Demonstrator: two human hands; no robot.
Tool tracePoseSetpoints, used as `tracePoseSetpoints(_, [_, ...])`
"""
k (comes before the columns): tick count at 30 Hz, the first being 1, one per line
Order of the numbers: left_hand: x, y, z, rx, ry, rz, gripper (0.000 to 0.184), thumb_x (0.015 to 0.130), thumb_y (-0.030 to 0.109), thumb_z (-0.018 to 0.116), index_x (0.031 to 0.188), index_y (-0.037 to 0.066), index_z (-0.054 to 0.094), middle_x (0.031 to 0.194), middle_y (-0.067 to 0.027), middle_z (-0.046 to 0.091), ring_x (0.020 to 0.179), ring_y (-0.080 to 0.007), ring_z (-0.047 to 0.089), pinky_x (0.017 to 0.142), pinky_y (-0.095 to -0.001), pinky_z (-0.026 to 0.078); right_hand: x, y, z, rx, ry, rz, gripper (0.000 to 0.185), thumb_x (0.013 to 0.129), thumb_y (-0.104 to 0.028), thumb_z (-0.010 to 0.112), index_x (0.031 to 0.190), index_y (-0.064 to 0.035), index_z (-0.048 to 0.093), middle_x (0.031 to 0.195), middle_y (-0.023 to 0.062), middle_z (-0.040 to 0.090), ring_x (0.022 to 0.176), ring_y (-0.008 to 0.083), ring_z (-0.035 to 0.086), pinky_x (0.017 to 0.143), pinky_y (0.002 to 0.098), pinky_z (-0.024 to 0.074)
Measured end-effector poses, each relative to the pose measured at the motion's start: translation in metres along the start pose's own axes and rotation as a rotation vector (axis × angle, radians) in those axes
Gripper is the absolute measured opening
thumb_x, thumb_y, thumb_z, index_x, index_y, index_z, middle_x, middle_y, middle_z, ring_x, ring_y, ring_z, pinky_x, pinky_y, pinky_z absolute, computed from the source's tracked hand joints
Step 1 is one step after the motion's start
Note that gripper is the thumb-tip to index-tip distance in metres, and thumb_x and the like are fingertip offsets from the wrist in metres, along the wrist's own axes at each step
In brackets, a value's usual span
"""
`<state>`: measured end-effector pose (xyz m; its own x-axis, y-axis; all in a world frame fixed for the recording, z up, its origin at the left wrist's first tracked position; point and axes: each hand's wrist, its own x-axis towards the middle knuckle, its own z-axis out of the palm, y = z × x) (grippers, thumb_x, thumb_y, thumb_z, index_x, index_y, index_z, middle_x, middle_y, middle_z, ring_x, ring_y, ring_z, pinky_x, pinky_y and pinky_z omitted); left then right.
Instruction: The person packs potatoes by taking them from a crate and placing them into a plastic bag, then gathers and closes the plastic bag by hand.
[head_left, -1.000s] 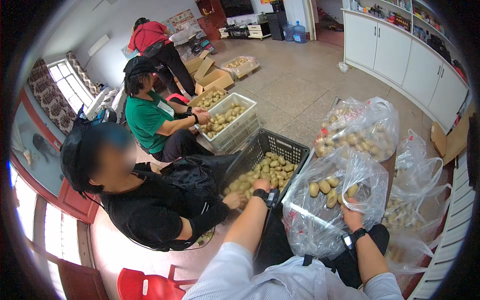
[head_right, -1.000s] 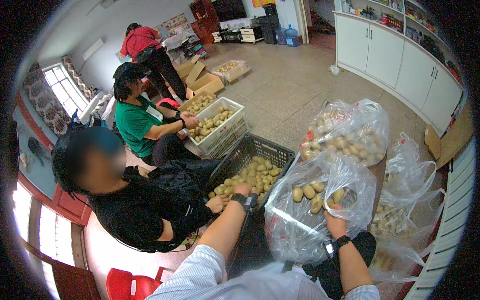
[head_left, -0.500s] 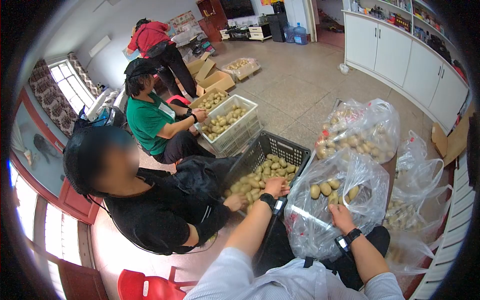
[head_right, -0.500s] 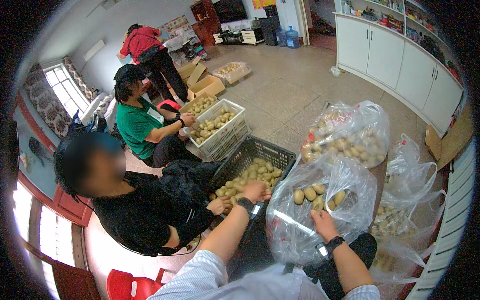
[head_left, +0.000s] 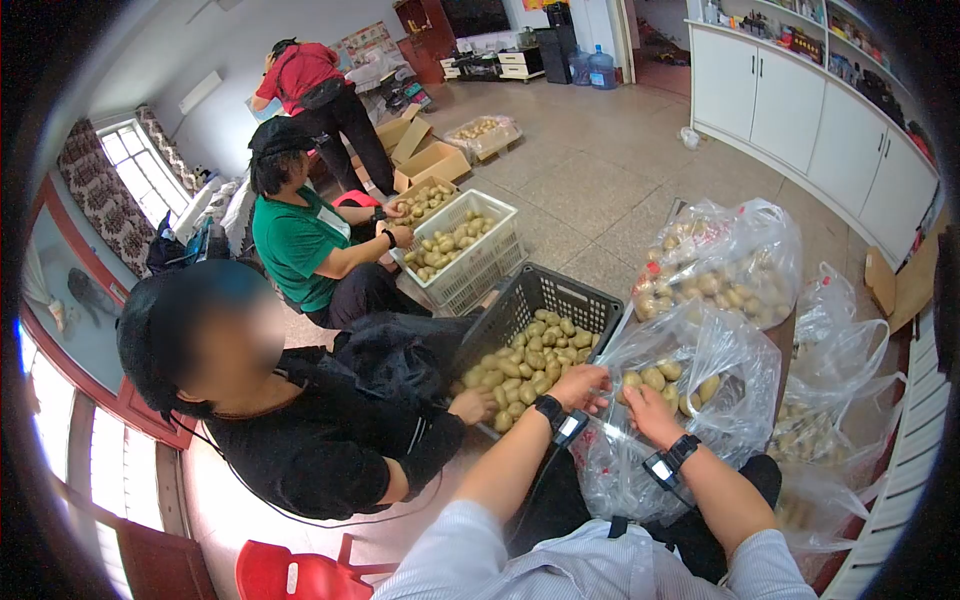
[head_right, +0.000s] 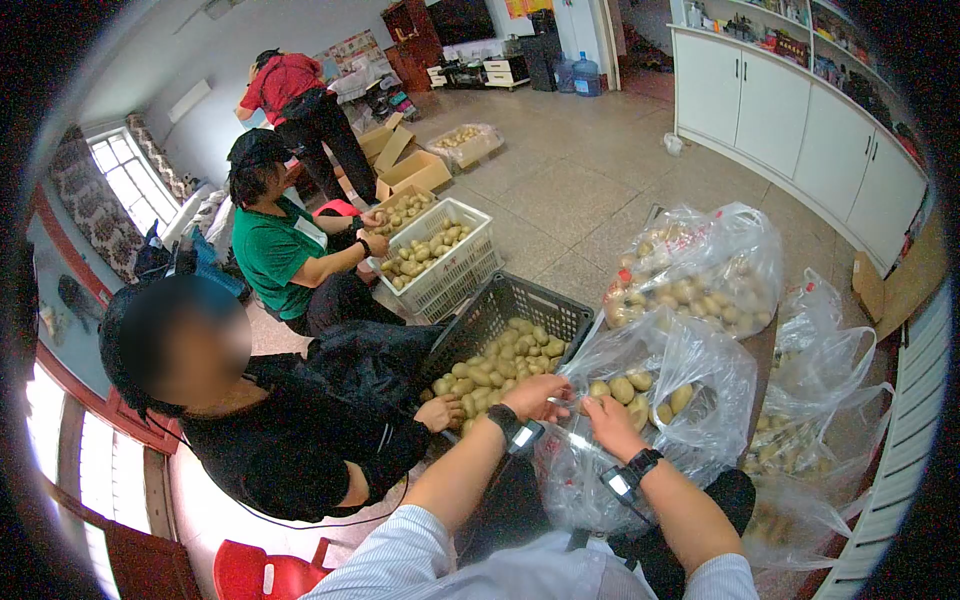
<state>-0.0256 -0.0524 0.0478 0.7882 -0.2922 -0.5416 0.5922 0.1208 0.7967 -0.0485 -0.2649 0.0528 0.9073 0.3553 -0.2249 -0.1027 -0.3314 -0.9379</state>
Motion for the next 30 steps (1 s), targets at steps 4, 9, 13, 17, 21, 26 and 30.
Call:
tracePoseSetpoints(4, [-0.005,0.003,0.009,-0.027,-0.108,-0.031,0.038,0.093,0.043,0.055,0.112,0.009,0.054,0.104,-0.0046,0.061,0.071,-0.0206,0.065,0.053,-0.0301,0.05,0.004,-0.015,0.006,0.006,-0.001,0.015,0.046,0.096,-0.043,0.049,0.093,0.0014,0.057,0.065,0.0104,0.058,0.058,0.0208,0.057,0.054,0.0352,0.0437])
tracePoseSetpoints(9, [0.005,-0.002,0.009,-0.088,-0.314,-0.054,0.036,0.096,0.042,0.052,0.113,0.01,0.055,0.095,-0.0023,0.062,0.071,-0.0185,0.066,0.051,-0.0288,0.05,0.017,0.0,0.015,-0.151,0.105,-0.115,0.042,0.099,-0.038,0.042,0.093,0.0013,0.055,0.073,0.0195,0.062,0.067,0.0351,0.062,0.063,0.0441,0.0458])
tracePoseSetpoints(13, [0.013,-0.007,0.005,-0.047,-0.279,-0.038,0.034,0.097,0.039,0.052,0.113,0.009,0.055,0.091,-0.0013,0.062,0.074,-0.017,0.066,0.052,-0.0276,0.05,0.022,0.011,0.017,-0.167,0.129,-0.1,0.036,0.099,-0.033,0.043,0.092,0.0013,0.054,0.078,0.0218,0.063,0.075,0.0379,0.062,0.066,0.0455,0.0458])
tracePoseSetpoints(17, [0.014,-0.009,0.004,-0.077,-0.263,0.0,0.029,0.096,0.033,0.055,0.112,0.009,0.056,0.091,-0.0015,0.062,0.075,-0.0156,0.063,0.055,-0.0268,0.05,0.02,0.016,0.013,-0.144,0.148,-0.219,0.025,0.098,-0.023,0.045,0.095,0.0,0.054,0.069,0.0087,0.059,0.057,0.0167,0.057,0.055,0.0313,0.0457])
tracePoseSetpoints(21, [-0.005,0.008,0.011,-0.203,-0.075,0.083,0.024,0.094,0.029,0.057,0.107,0.008,0.057,0.085,-0.0015,0.06,0.066,-0.0136,0.06,0.05,-0.0253,0.047,0.011,0.016,0.0,-0.291,0.21,-0.301,0.018,0.093,-0.017,0.052,0.093,-0.0001,0.056,0.078,0.015,0.063,0.069,0.0265,0.062,0.064,0.0357,0.0483])
tracePoseSetpoints(26, [0.016,-0.006,-0.018,-0.421,0.156,0.175,0.02,0.095,0.023,0.054,0.105,0.006,0.056,0.089,-0.0058,0.059,0.071,-0.0199,0.059,0.059,-0.0341,0.052,0.004,0.035,-0.033,-0.671,0.293,-0.211,0.029,0.076,-0.008,0.062,0.102,0.0018,0.056,0.109,0.0244,0.054,0.105,0.0422,0.05,0.094,0.0465,0.0401])
tracePoseSetpoints(30, [0.04,-0.024,-0.053,-0.526,0.31,0.211,0.019,0.093,0.02,0.052,0.105,0.004,0.053,0.104,-0.0126,0.054,0.08,-0.0269,0.059,0.061,-0.0376,0.055,0.009,0.049,-0.052,-0.603,0.363,-0.257,0.045,0.074,-0.001,0.059,0.118,0.0032,0.048,0.122,0.0284,0.045,0.117,0.0448,0.042,0.102,0.0449,0.036])
